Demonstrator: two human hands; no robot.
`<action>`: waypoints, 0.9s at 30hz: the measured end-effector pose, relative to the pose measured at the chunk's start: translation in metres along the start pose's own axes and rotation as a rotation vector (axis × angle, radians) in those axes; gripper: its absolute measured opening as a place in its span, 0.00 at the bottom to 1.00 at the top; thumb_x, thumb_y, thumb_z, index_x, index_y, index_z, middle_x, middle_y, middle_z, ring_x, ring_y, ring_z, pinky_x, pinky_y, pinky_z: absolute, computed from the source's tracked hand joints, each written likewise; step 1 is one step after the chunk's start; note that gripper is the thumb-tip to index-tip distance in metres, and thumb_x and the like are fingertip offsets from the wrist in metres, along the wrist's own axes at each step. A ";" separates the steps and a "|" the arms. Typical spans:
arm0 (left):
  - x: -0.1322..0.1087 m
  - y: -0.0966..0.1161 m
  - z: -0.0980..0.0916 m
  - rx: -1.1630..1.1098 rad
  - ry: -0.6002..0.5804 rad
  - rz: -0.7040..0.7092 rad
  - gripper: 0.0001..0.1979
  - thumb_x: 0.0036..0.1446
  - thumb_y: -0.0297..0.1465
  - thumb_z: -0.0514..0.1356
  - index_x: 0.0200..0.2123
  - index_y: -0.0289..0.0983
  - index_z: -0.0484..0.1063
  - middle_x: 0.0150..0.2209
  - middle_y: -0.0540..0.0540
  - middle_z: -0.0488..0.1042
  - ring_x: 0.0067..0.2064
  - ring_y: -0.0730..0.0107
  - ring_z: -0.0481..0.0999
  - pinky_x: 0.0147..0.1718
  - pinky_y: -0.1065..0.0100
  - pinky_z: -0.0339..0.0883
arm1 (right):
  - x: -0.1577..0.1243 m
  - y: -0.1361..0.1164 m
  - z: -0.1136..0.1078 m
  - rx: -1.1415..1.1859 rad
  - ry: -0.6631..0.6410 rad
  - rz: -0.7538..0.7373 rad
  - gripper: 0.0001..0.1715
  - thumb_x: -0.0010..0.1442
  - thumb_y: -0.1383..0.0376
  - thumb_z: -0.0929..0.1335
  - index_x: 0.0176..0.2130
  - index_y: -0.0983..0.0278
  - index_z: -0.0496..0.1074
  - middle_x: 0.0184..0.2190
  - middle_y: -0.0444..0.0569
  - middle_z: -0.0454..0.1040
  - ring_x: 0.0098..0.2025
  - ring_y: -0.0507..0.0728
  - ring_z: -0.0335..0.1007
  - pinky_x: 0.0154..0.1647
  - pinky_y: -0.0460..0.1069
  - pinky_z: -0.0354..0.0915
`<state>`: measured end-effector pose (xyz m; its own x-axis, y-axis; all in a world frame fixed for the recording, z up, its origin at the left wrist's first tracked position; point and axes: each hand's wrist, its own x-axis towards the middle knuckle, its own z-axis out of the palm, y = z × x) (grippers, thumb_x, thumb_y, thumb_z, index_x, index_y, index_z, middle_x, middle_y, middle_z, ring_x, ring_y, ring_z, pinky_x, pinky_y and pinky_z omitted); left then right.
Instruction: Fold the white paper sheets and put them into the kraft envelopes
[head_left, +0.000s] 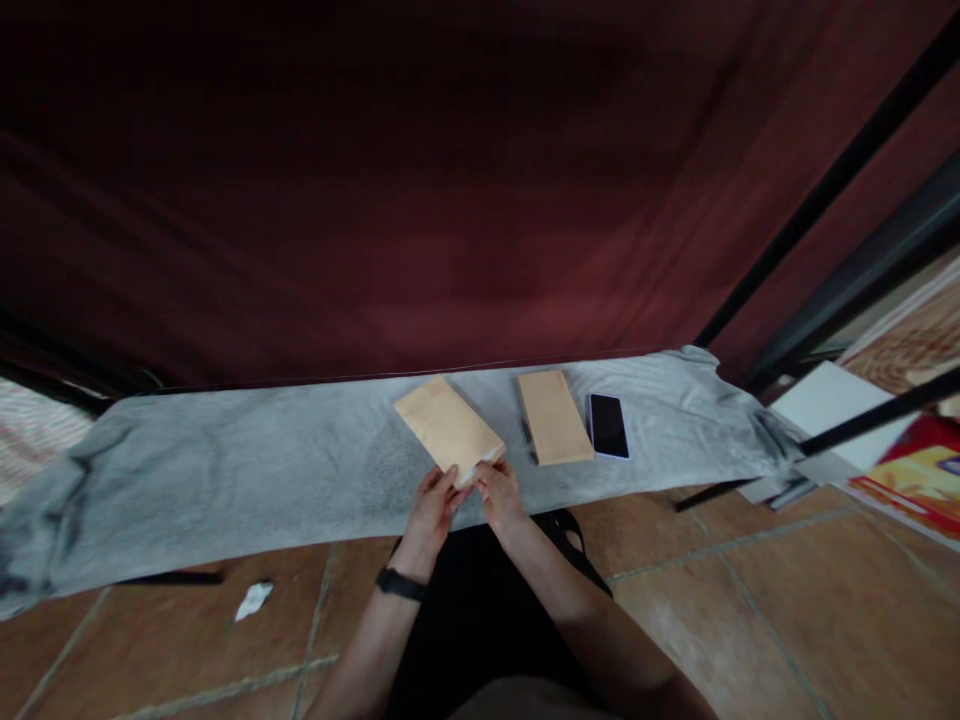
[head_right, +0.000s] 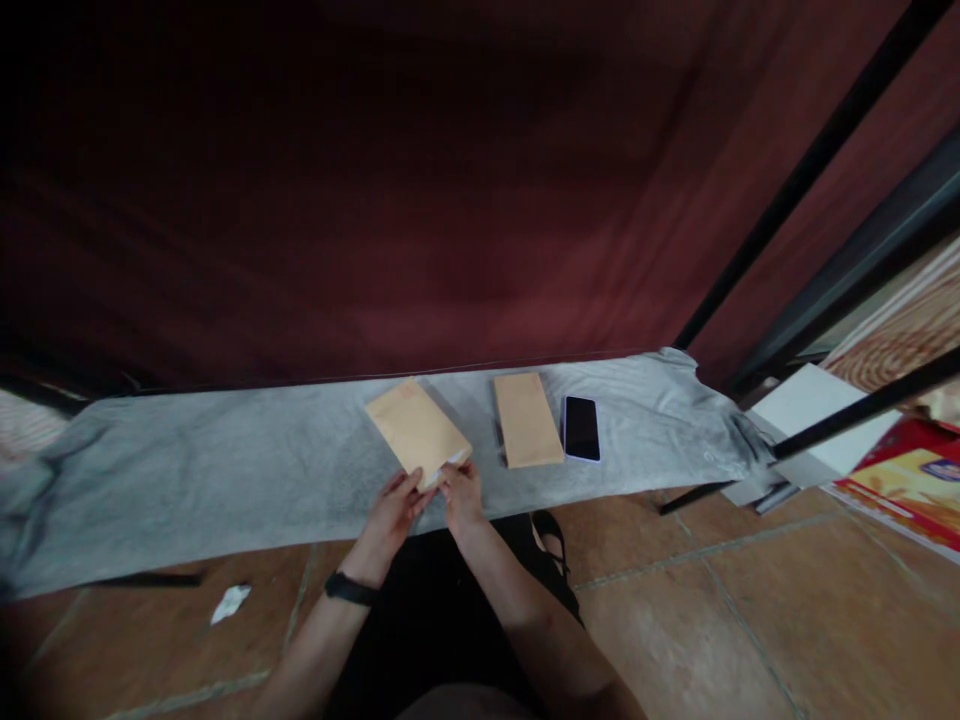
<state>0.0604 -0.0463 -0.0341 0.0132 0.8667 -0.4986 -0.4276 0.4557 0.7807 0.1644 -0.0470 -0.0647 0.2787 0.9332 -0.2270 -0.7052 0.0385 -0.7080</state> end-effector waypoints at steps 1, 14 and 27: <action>0.002 0.001 0.002 0.033 0.000 0.017 0.10 0.52 0.27 0.67 0.39 0.36 0.73 0.39 0.44 0.79 0.37 0.67 0.80 0.37 0.66 0.76 | -0.001 0.000 -0.001 -0.035 0.005 0.006 0.15 0.43 0.61 0.74 0.31 0.60 0.68 0.29 0.43 0.78 0.35 0.57 0.75 0.39 0.53 0.72; 0.033 0.019 -0.025 0.620 0.087 0.199 0.21 0.51 0.25 0.60 0.50 0.36 0.68 0.28 0.51 0.75 0.23 0.72 0.72 0.22 0.72 0.63 | 0.006 -0.019 -0.041 -0.635 0.049 -0.184 0.17 0.54 0.58 0.70 0.43 0.61 0.71 0.40 0.49 0.75 0.42 0.59 0.72 0.46 0.55 0.72; 0.046 -0.001 -0.017 1.738 -0.013 0.982 0.26 0.68 0.37 0.46 0.67 0.37 0.55 0.70 0.39 0.53 0.71 0.53 0.48 0.66 0.49 0.47 | 0.014 -0.014 -0.042 -1.790 -0.585 -0.746 0.25 0.69 0.68 0.59 0.62 0.62 0.66 0.63 0.50 0.67 0.64 0.58 0.61 0.69 0.59 0.51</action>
<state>0.0461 -0.0102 -0.0637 0.3729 0.8947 0.2459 0.8830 -0.4236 0.2022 0.2056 -0.0498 -0.0865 -0.3095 0.9004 0.3059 0.8373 0.4105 -0.3611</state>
